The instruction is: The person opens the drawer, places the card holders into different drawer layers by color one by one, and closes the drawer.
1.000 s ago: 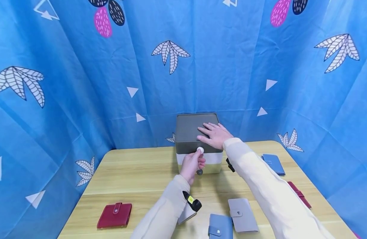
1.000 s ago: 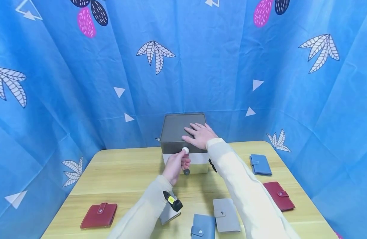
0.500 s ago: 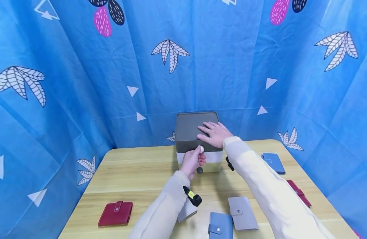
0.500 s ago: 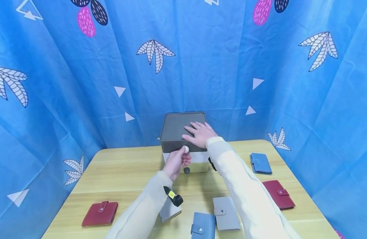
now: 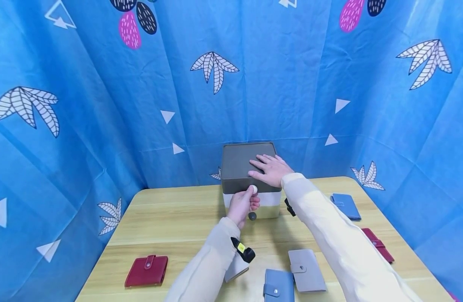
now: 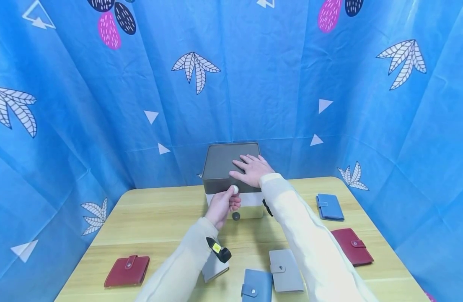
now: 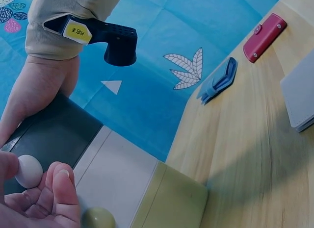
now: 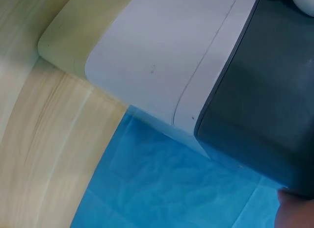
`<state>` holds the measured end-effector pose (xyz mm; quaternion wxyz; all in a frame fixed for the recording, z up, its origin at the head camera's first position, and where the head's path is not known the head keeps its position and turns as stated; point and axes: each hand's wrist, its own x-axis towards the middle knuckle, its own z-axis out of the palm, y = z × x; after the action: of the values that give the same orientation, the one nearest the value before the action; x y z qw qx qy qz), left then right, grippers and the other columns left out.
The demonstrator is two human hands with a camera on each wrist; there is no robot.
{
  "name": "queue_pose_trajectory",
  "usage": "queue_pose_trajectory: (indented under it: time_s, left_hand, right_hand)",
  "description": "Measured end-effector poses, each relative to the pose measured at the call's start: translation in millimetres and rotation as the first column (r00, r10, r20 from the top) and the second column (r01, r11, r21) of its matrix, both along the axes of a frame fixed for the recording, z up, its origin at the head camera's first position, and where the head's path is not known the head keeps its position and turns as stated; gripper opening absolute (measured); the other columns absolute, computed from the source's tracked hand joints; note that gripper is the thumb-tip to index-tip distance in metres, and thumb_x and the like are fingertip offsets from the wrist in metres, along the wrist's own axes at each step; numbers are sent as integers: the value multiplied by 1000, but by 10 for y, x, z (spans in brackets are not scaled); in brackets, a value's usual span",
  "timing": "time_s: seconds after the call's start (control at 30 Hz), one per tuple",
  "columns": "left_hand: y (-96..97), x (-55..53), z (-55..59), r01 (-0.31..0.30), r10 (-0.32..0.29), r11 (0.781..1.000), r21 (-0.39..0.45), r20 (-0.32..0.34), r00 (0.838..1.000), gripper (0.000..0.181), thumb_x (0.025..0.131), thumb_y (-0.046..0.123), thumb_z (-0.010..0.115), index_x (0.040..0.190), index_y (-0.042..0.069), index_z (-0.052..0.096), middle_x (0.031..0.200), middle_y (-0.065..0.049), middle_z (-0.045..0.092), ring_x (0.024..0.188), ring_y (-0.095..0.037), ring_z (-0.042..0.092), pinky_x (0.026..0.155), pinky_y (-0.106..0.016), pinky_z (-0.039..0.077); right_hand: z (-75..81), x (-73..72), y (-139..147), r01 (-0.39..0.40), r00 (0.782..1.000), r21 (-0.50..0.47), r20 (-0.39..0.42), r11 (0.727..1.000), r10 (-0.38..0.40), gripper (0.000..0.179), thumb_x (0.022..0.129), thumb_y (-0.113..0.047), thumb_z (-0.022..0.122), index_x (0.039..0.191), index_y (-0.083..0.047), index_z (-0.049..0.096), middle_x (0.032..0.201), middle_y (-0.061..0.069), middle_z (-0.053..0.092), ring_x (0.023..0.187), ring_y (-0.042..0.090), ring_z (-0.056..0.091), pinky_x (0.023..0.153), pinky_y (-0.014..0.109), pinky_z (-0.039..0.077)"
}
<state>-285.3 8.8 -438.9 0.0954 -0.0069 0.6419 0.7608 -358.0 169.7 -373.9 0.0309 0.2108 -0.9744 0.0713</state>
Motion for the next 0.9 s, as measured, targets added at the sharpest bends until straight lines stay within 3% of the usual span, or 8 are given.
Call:
queue_pose_trajectory:
  time_s: [0.5, 0.77, 0.9]
  left_hand:
    - [2, 102, -13, -6, 6, 1000, 12, -43, 999, 51, 98, 37, 55, 105, -14, 63, 74, -6, 62, 63, -11, 58, 60, -20, 50]
    - [-10, 213, -20, 1, 0, 1000, 21, -48, 999, 52, 98, 37, 55, 105, -14, 62, 74, -6, 62, 63, -11, 57, 59, -20, 50]
    - [-28, 274, -32, 9, -8, 1000, 25, -43, 999, 48, 98, 37, 55, 99, -10, 65, 74, -6, 62, 63, -11, 57, 60, -20, 50]
  right_hand:
    - [79, 11, 19, -9, 998, -10, 58, 1000, 10, 77, 89, -76, 25, 152, -32, 27, 159, 2, 20, 147, 24, 11, 116, 51, 2]
    - [65, -13, 13, -7, 998, -18, 68, 1000, 8, 76, 89, -77, 27, 152, -34, 27, 159, 0, 20, 147, 23, 10, 116, 50, 0]
    - [46, -27, 26, -16, 997, -26, 73, 1000, 18, 77, 88, -78, 26, 152, -34, 28, 159, 0, 20, 147, 23, 10, 116, 50, 0]
